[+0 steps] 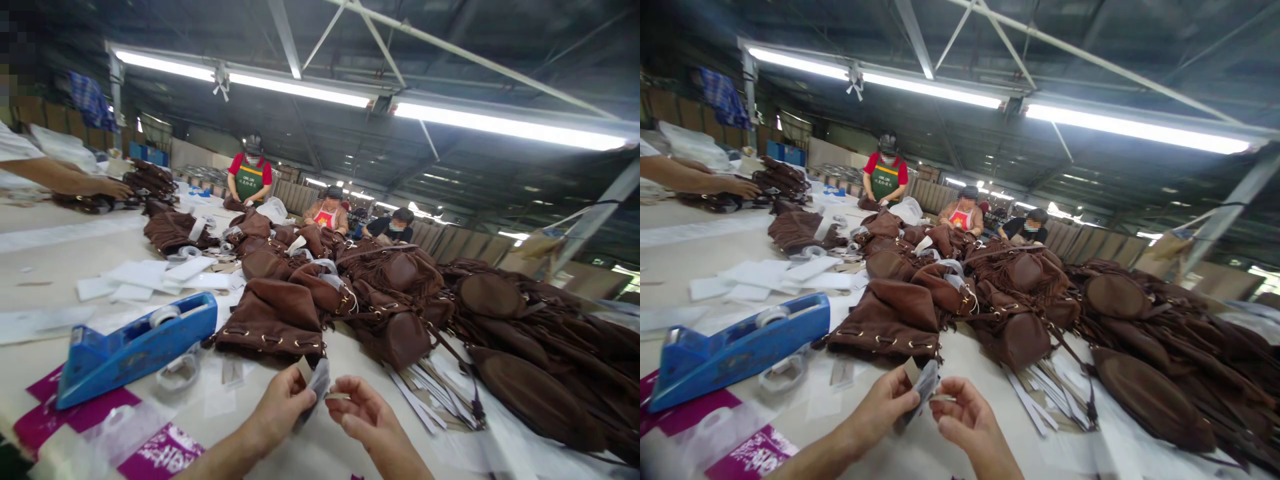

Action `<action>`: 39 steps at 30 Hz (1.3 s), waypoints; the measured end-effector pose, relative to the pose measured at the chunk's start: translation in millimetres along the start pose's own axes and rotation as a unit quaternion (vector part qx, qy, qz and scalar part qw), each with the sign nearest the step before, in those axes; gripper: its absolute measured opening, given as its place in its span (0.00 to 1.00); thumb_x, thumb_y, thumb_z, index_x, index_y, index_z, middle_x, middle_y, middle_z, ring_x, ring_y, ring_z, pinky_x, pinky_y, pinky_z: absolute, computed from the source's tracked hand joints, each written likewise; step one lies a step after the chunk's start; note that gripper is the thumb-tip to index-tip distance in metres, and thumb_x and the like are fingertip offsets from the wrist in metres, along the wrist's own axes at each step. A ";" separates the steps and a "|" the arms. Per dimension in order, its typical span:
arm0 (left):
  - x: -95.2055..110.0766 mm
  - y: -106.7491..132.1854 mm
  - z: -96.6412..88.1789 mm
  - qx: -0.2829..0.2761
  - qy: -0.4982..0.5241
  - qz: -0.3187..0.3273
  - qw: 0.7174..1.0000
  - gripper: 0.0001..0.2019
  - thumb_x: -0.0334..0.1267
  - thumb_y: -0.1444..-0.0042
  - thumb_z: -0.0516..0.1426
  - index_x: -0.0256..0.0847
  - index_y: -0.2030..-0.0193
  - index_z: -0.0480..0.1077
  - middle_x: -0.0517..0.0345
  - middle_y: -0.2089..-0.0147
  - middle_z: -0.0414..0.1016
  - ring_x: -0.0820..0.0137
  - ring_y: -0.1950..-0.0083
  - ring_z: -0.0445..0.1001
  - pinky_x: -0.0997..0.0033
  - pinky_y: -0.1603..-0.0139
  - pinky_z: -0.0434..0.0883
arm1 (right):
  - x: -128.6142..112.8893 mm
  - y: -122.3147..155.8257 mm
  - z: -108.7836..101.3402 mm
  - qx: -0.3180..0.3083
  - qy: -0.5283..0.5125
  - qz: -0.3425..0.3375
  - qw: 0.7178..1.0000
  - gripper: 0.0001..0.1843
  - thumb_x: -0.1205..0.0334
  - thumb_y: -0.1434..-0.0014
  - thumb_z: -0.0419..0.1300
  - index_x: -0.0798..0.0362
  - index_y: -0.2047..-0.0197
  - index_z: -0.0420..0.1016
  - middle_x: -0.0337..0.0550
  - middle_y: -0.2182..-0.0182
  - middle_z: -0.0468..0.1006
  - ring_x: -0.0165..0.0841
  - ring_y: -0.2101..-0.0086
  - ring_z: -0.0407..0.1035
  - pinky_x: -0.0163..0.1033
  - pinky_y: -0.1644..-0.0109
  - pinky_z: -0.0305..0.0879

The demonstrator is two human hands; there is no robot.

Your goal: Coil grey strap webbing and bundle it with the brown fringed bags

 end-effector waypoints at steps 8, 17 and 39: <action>9.3 -2.0 2.2 -0.050 -0.011 0.031 0.998 0.10 0.33 0.58 0.57 0.36 0.65 0.69 0.59 0.67 0.70 0.67 0.63 0.66 0.72 0.63 0.61 | -42.1 -9.9 33.2 -0.053 0.427 -0.267 0.862 0.09 0.65 0.38 0.55 0.48 0.67 0.76 0.43 0.67 0.75 0.35 0.65 0.70 0.37 0.62 0.66; 33.6 2.3 -2.0 -0.064 -0.237 0.081 0.966 0.07 0.29 0.50 0.53 0.39 0.66 0.72 0.60 0.66 0.73 0.66 0.62 0.67 0.72 0.62 0.59 | -52.7 -35.9 65.5 -0.198 0.579 -0.301 0.731 0.10 0.71 0.40 0.55 0.49 0.68 0.74 0.39 0.64 0.77 0.33 0.61 0.69 0.39 0.53 0.61; 17.4 0.6 -13.3 0.034 -0.263 0.030 0.964 0.03 0.34 0.50 0.52 0.40 0.69 0.67 0.61 0.68 0.66 0.66 0.61 0.65 0.71 0.62 0.58 | -48.1 -51.7 53.5 -0.127 0.466 -0.227 0.846 0.10 0.66 0.38 0.55 0.50 0.69 0.75 0.38 0.71 0.76 0.32 0.68 0.69 0.35 0.62 0.61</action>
Point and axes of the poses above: each hand's wrist, its own y-axis away from the middle knuckle, its own z-axis out of the palm, x = y × z, the point moved 8 cm from there along -y, towards the middle knuckle
